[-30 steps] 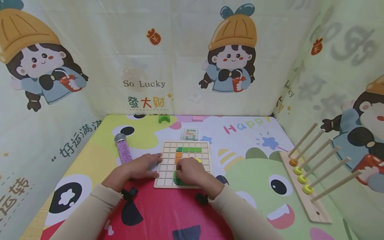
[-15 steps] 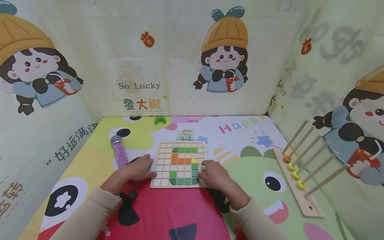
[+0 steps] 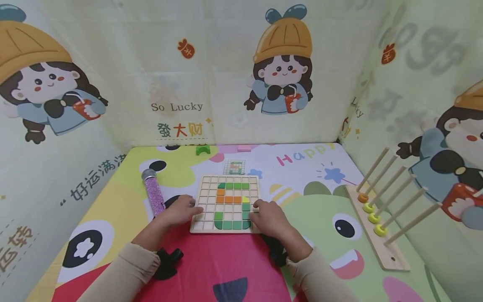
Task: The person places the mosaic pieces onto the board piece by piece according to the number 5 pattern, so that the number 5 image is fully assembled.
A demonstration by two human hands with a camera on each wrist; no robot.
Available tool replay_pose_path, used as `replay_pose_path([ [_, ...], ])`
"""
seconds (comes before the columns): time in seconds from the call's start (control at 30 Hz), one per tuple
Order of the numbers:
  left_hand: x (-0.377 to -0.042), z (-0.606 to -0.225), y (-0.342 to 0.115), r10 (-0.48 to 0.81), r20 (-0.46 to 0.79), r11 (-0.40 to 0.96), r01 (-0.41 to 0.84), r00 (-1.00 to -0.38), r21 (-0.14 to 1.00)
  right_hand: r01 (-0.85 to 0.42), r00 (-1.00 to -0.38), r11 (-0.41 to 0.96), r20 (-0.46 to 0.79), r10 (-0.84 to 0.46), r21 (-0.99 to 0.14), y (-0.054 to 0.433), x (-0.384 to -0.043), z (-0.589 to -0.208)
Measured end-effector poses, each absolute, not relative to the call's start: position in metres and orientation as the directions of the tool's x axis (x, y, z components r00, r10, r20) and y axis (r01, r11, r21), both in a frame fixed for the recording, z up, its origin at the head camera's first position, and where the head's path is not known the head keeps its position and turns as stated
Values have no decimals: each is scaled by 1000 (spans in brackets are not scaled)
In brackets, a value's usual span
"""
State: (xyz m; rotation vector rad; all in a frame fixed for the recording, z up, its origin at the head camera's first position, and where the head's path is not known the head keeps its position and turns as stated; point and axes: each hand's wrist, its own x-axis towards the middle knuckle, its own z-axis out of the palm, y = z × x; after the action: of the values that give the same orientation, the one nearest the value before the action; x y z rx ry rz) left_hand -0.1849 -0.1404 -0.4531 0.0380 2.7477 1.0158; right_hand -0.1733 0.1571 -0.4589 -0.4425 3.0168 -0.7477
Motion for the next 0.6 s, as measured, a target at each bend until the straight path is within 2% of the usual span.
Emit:
replay_pose_path([
  [0.13, -184, -454, -140, 33, -190, 701, -113, -981, 704, -280, -959, 842, 99, -265, -462, 157, -172, -463],
  [0.37, -186, -458, -140, 23, -142, 764, -74, -990, 641, -299, -953, 832, 111, -281, -467, 155, -174, -465],
  [0.5, -185, -465, -142, 54, -79, 842, 3, -995, 539, -267, -960, 861, 39, -278, -434, 159, -176, -458],
  [0.6, -182, -471, -143, 73, -41, 919, 51, -996, 391, -301, -952, 898, 47, -302, -323, 163, -177, -455],
])
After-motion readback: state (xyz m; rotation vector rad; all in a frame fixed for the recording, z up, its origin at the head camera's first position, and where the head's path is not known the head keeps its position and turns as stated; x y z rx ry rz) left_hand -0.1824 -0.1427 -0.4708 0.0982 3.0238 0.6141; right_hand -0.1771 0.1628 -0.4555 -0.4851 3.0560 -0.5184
